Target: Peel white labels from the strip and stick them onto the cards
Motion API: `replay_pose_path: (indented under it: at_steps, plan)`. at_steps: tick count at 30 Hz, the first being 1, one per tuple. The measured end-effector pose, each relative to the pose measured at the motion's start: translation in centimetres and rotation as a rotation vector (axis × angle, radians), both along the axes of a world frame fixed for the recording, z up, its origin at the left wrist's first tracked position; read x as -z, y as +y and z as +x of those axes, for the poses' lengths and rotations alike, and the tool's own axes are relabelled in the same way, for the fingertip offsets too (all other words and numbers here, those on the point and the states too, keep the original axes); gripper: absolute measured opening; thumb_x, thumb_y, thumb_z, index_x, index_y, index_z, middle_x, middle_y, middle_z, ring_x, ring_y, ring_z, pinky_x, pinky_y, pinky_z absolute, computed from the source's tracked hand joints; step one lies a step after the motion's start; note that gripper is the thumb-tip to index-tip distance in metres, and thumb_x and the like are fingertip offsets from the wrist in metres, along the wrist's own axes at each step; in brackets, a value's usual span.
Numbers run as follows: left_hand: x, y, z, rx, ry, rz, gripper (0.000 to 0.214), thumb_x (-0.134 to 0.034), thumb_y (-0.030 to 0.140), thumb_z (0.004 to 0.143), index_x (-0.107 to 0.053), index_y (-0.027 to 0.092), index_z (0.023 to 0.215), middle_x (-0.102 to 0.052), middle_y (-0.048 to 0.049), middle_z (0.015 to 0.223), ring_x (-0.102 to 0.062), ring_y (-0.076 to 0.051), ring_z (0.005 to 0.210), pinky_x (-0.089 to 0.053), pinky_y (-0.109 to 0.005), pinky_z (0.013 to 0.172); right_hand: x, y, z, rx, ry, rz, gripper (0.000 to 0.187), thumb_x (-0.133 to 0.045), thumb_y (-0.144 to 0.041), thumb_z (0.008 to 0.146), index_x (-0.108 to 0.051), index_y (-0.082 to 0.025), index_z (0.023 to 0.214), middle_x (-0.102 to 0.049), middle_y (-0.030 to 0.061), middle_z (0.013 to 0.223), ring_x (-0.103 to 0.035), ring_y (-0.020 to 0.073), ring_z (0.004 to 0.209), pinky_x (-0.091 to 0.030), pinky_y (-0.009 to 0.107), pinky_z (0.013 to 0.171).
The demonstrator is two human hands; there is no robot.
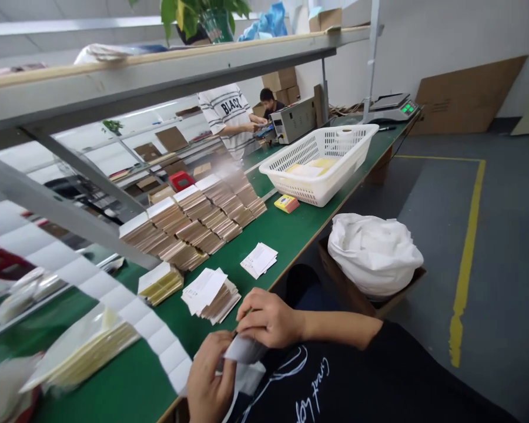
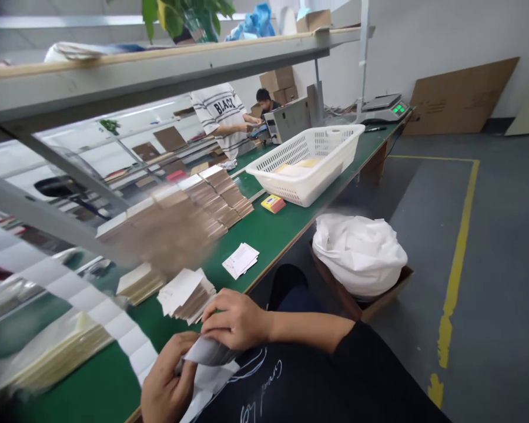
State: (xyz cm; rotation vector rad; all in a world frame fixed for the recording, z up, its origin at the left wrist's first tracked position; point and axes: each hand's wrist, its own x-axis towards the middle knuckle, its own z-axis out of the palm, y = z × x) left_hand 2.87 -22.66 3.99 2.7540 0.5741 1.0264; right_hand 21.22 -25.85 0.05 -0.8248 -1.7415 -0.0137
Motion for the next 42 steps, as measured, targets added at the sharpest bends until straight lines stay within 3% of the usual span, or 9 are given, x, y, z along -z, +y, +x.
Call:
replay_pose_path:
  at_steps: [7,11,15,20,26,30,33,38,42]
  plan:
    - [0.2,2.5,1.2,-0.156,-0.016,-0.234,0.024,-0.05,0.036,0.088,-0.067,0.021,0.081,-0.071,-0.0027,0.079,-0.068,-0.017,0.071,-0.054,-0.022,0.062,0.1,0.1,2.7,-0.244,0.68,-0.034,0.026,-0.056,-0.04,0.09,-0.046,-0.024,0.107,-0.057,0.0105,0.117,-0.058,0.0173,0.105,-0.05,0.037,0.089]
    - [0.7,3.8,2.1,-0.242,-0.07,-0.508,0.038,-0.052,0.049,0.086,-0.07,0.018,0.076,-0.067,-0.0026,0.065,-0.066,-0.02,0.066,-0.054,-0.025,0.058,1.1,1.9,3.2,-0.379,0.551,-0.251,0.084,-0.076,-0.038,0.074,-0.023,-0.028,0.139,-0.053,0.0127,0.13,-0.058,0.0176,0.109,-0.049,0.034,0.089]
    - [0.3,4.9,3.9,-0.214,-0.02,-0.711,0.049,-0.05,0.057,0.086,-0.071,0.014,0.078,-0.062,-0.002,0.057,-0.058,-0.016,0.051,-0.047,-0.023,0.045,1.8,3.3,2.9,-0.342,0.533,-0.373,0.073,-0.066,-0.027,0.081,-0.026,-0.027,0.143,-0.063,0.0058,0.109,-0.062,0.0123,0.087,-0.052,0.028,0.078]
    - [-1.6,4.6,4.6,-0.112,-0.182,-0.401,0.045,-0.054,0.043,0.088,-0.056,0.018,0.124,-0.066,-0.0112,0.114,-0.066,-0.02,0.093,-0.056,-0.029,0.077,0.2,3.6,2.7,-0.278,0.698,-0.443,0.063,-0.062,-0.022,0.083,-0.035,-0.026,0.14,-0.061,-0.0006,0.09,-0.057,0.0074,0.069,-0.05,0.019,0.064]
    - [-2.0,4.2,4.1,-0.137,-0.087,-0.386,0.016,-0.051,0.029,0.092,-0.063,0.019,0.094,-0.067,-0.0027,0.085,-0.061,-0.013,0.079,-0.05,-0.026,0.074,-1.1,3.6,1.6,-0.27,0.643,-0.565,0.065,-0.06,-0.031,0.086,-0.029,-0.031,0.143,-0.059,0.003,0.105,-0.057,0.0078,0.069,-0.053,0.021,0.062]
    - [-1.3,4.4,2.1,-0.172,-0.178,-0.513,0.02,-0.049,0.028,0.093,-0.06,0.017,0.081,-0.06,0.0011,0.07,-0.054,-0.01,0.063,-0.044,-0.021,0.061,-0.9,3.7,0.4,-0.332,0.529,-0.557,0.068,-0.064,-0.03,0.085,-0.028,-0.035,0.143,-0.059,0.0048,0.118,-0.061,0.0101,0.079,-0.056,0.026,0.071]
    - [-1.3,4.4,0.3,-0.15,-0.159,-0.51,0.037,-0.042,0.03,0.096,-0.054,0.016,0.065,-0.051,0.003,0.057,-0.047,-0.008,0.053,-0.038,-0.021,0.053,-1.0,3.8,-0.8,-0.312,0.483,-0.497,0.065,-0.062,-0.023,0.086,-0.03,-0.036,0.142,-0.064,0.0,0.098,-0.062,0.0102,0.076,-0.056,0.024,0.068]
    - [-1.2,4.6,-2.2,-0.217,-0.164,-0.349,0.038,-0.065,0.044,0.084,-0.059,0.015,0.109,-0.065,-0.0094,0.103,-0.06,-0.019,0.093,-0.05,-0.031,0.077,-1.0,4.6,-3.1,-0.233,0.416,-0.468,0.062,-0.06,-0.021,0.087,-0.032,-0.03,0.142,-0.057,-0.0049,0.074,-0.055,0.0083,0.059,-0.05,0.02,0.054]
    - [-0.8,5.0,-3.4,-0.047,-0.225,-0.462,0.011,-0.053,0.025,0.092,-0.061,0.018,0.093,-0.064,-0.0043,0.089,-0.06,-0.014,0.084,-0.05,-0.028,0.074,-0.8,5.2,-4.7,-0.231,0.32,-0.372,0.062,-0.058,-0.019,0.087,-0.032,-0.03,0.142,-0.061,-0.0006,0.085,-0.061,0.0109,0.071,-0.056,0.025,0.064]
